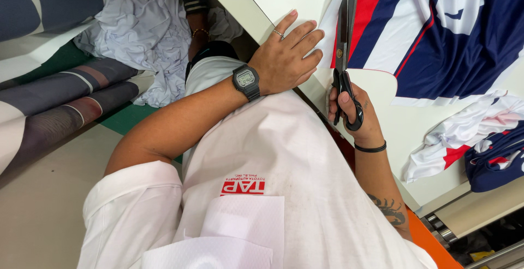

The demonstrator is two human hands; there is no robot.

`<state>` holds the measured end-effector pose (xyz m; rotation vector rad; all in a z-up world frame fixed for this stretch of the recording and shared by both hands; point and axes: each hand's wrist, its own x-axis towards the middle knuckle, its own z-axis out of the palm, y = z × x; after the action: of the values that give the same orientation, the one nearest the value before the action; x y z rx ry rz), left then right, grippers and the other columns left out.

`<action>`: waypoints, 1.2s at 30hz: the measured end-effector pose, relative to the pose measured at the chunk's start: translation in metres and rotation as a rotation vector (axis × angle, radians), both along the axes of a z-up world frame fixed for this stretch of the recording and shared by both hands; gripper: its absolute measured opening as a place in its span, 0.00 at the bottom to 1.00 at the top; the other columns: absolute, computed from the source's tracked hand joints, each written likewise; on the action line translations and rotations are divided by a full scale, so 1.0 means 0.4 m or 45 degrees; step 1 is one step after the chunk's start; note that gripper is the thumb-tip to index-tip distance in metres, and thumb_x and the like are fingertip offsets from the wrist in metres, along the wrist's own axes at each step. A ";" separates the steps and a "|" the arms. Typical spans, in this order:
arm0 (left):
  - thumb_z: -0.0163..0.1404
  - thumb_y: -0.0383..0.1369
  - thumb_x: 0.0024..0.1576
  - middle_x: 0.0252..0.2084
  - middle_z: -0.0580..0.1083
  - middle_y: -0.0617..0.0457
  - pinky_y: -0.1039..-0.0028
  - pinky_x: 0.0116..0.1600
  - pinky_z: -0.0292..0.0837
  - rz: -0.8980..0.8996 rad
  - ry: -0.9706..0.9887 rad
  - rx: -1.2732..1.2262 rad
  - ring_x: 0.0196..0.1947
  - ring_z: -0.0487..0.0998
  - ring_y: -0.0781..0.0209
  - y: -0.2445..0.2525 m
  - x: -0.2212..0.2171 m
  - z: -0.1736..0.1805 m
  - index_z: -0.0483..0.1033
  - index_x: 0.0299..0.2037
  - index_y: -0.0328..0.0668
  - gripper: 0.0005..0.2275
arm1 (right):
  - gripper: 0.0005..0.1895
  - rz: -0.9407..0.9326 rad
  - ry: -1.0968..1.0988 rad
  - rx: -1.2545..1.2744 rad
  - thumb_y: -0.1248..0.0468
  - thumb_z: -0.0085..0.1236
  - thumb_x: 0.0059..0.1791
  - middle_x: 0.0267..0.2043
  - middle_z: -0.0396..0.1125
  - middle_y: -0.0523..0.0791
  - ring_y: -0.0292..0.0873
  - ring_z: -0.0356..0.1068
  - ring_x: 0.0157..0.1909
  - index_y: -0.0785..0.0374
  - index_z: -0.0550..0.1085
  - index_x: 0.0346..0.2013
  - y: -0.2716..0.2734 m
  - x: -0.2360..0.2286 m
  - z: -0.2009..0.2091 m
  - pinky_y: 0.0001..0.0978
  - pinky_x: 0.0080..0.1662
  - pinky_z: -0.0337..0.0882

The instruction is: The person uses large shears to cut a red, white, and blue sports jersey laid flat on a white table. They trim the edges and separate sections of the jersey, moving the fabric as needed to continue cutting.

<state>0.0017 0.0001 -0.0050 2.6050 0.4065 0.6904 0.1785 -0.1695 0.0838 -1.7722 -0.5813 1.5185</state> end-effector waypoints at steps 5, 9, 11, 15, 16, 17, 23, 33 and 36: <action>0.56 0.41 0.64 0.63 0.69 0.50 0.47 0.76 0.47 -0.004 0.001 -0.016 0.68 0.64 0.52 0.004 -0.003 0.023 0.79 0.47 0.47 0.10 | 0.30 -0.050 0.036 -0.018 0.38 0.57 0.51 0.24 0.62 0.43 0.37 0.65 0.24 0.66 0.69 0.37 -0.004 0.004 -0.013 0.27 0.29 0.65; 0.57 0.41 0.61 0.61 0.70 0.49 0.47 0.74 0.49 -0.024 -0.004 -0.044 0.67 0.65 0.51 0.008 -0.008 0.032 0.78 0.47 0.45 0.11 | 0.30 -0.016 -0.125 -0.176 0.41 0.60 0.49 0.21 0.61 0.44 0.38 0.63 0.21 0.67 0.69 0.32 0.008 0.013 -0.023 0.28 0.26 0.62; 0.57 0.39 0.60 0.59 0.71 0.50 0.47 0.73 0.51 -0.001 -0.020 -0.046 0.65 0.67 0.52 -0.001 0.004 0.030 0.78 0.46 0.45 0.10 | 0.30 -0.019 -0.115 -0.181 0.40 0.60 0.49 0.21 0.61 0.44 0.38 0.63 0.22 0.67 0.69 0.31 0.010 0.017 -0.020 0.28 0.26 0.63; 0.55 0.32 0.60 0.48 0.72 0.52 0.53 0.71 0.59 0.078 -0.049 -0.107 0.59 0.70 0.54 0.004 -0.003 0.068 0.78 0.42 0.42 0.05 | 0.30 0.000 0.093 0.124 0.37 0.57 0.48 0.24 0.65 0.41 0.35 0.67 0.25 0.64 0.72 0.36 -0.018 0.029 0.015 0.24 0.31 0.65; 0.55 0.30 0.60 0.45 0.72 0.52 0.56 0.70 0.62 0.082 -0.051 -0.138 0.57 0.71 0.55 0.017 -0.019 0.096 0.78 0.40 0.41 0.03 | 0.30 0.051 -0.029 0.147 0.38 0.57 0.48 0.24 0.65 0.42 0.35 0.67 0.25 0.64 0.72 0.35 -0.034 0.034 0.030 0.25 0.31 0.65; 0.54 0.27 0.55 0.39 0.70 0.49 0.57 0.62 0.66 0.069 -0.154 -0.174 0.49 0.73 0.51 0.031 -0.051 0.132 0.77 0.35 0.38 0.02 | 0.29 0.098 -0.155 0.166 0.38 0.57 0.48 0.24 0.66 0.42 0.35 0.67 0.25 0.64 0.73 0.35 -0.054 0.044 0.045 0.25 0.32 0.65; 0.60 0.37 0.49 0.46 0.77 0.39 0.52 0.47 0.71 0.576 0.609 -0.093 0.44 0.76 0.38 0.132 -0.302 0.321 0.81 0.42 0.40 0.13 | 0.34 0.073 -1.871 0.101 0.45 0.75 0.40 0.37 0.71 0.52 0.56 0.71 0.36 0.68 0.75 0.46 -0.205 0.198 0.008 0.44 0.39 0.70; 0.55 0.32 0.61 0.44 0.76 0.45 0.57 0.51 0.71 0.178 0.081 -0.069 0.46 0.76 0.45 0.211 0.131 0.310 0.80 0.47 0.41 0.08 | 0.32 -0.174 -2.001 -0.019 0.44 0.74 0.45 0.41 0.71 0.49 0.51 0.72 0.38 0.68 0.72 0.45 -0.577 0.382 -0.152 0.37 0.42 0.71; 0.55 0.36 0.61 0.51 0.74 0.47 0.57 0.54 0.72 0.189 0.133 -0.051 0.52 0.75 0.46 0.254 0.340 0.263 0.79 0.49 0.44 0.10 | 0.33 -0.309 -1.992 -0.027 0.43 0.74 0.48 0.42 0.71 0.49 0.51 0.72 0.40 0.69 0.71 0.45 -0.559 0.355 -0.187 0.37 0.43 0.72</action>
<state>0.1376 0.1019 0.1003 2.5993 0.6440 0.5883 0.3205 -0.3931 0.0090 -2.6549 -0.9501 -0.3058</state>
